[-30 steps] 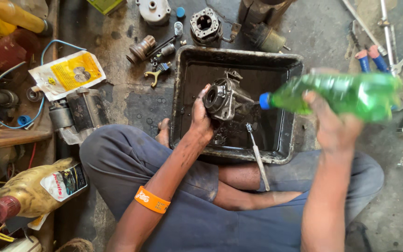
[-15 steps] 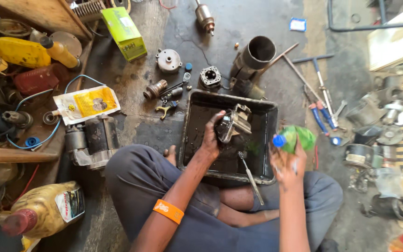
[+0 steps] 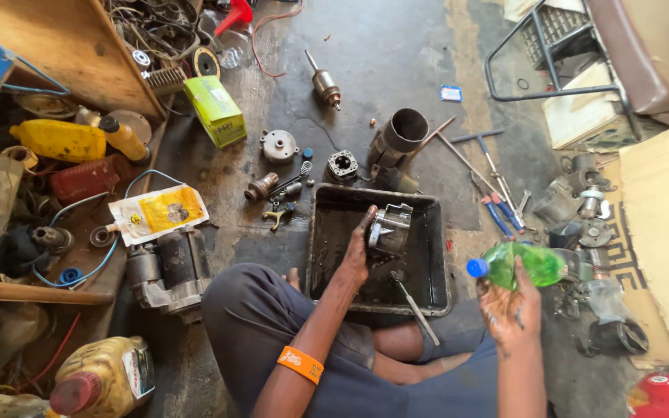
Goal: The person scrubs a metal engine casing with a toothbrush in a tray of dark liquid, then pours a clear liquid from a green plastic bottle over the part to rinse it. The person rotates the part to clean different sides.
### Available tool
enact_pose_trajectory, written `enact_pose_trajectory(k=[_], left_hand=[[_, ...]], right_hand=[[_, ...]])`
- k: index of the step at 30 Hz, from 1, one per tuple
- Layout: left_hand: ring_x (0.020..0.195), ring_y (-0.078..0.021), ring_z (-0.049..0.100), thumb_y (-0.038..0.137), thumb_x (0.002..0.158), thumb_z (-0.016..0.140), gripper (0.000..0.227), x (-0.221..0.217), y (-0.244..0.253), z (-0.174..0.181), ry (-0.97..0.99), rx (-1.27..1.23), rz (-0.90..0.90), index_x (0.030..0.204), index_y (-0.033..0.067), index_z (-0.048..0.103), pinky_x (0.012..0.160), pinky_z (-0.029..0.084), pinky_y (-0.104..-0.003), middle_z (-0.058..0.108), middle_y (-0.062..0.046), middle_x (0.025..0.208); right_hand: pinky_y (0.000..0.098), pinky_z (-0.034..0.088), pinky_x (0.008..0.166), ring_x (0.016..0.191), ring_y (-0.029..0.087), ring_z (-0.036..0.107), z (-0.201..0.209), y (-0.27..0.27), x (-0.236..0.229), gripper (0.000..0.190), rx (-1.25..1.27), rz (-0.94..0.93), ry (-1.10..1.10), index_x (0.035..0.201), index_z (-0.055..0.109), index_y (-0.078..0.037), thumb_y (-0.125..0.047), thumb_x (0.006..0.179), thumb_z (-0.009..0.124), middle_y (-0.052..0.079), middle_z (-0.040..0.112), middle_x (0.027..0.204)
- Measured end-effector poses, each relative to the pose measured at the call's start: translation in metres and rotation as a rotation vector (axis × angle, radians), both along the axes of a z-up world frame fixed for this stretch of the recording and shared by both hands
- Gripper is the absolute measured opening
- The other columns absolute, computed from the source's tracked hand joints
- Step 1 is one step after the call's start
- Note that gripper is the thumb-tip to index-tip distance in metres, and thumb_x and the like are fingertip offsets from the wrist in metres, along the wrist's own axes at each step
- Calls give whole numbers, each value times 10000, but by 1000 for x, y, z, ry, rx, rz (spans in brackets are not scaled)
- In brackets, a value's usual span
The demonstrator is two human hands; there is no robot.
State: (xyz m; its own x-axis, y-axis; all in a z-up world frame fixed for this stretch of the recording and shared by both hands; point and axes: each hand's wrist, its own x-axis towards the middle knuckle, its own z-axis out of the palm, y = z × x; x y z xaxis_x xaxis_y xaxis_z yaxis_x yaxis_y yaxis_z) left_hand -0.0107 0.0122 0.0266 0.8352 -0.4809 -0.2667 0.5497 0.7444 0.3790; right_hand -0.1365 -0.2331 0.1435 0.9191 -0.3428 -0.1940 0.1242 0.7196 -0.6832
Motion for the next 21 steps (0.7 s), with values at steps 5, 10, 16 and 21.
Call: enact_pose_trajectory(k=[5, 10, 16, 21], left_hand=[[778, -119, 716, 433, 935, 719, 361, 1, -4, 1, -30, -74, 10, 1136, 133, 726, 681, 605, -289, 745, -7, 959], [798, -121, 734, 425, 896, 714, 410, -6, -8, 2, -33, -13, -66, 1172, 122, 712, 652, 604, -281, 762, -14, 988], [888, -152, 761, 343, 905, 737, 427, -8, -7, 13, -57, -89, -43, 1204, 40, 695, 814, 651, -278, 769, -65, 1080], [811, -149, 725, 343, 874, 775, 424, -15, -6, 17, -67, 144, -42, 1187, 65, 711, 698, 619, -303, 745, -50, 1009]], right_hand=[[360, 597, 817, 980, 177, 716, 69, 36, 6, 273, -682, -117, -154, 1212, 639, -59, -22, 949, 704, 47, 727, 1106], [269, 549, 909, 1002, 122, 682, 105, 65, 3, 262, -1414, -202, -179, 1190, 704, 4, -43, 944, 781, 55, 726, 1123], [285, 555, 841, 910, 139, 675, 113, 72, 3, 200, -1490, -84, -115, 1074, 740, 6, -66, 900, 807, 67, 743, 1006], [296, 577, 892, 964, 152, 710, 117, 73, 7, 226, -1450, -157, -189, 1164, 730, 3, -70, 954, 768, 77, 756, 1077]])
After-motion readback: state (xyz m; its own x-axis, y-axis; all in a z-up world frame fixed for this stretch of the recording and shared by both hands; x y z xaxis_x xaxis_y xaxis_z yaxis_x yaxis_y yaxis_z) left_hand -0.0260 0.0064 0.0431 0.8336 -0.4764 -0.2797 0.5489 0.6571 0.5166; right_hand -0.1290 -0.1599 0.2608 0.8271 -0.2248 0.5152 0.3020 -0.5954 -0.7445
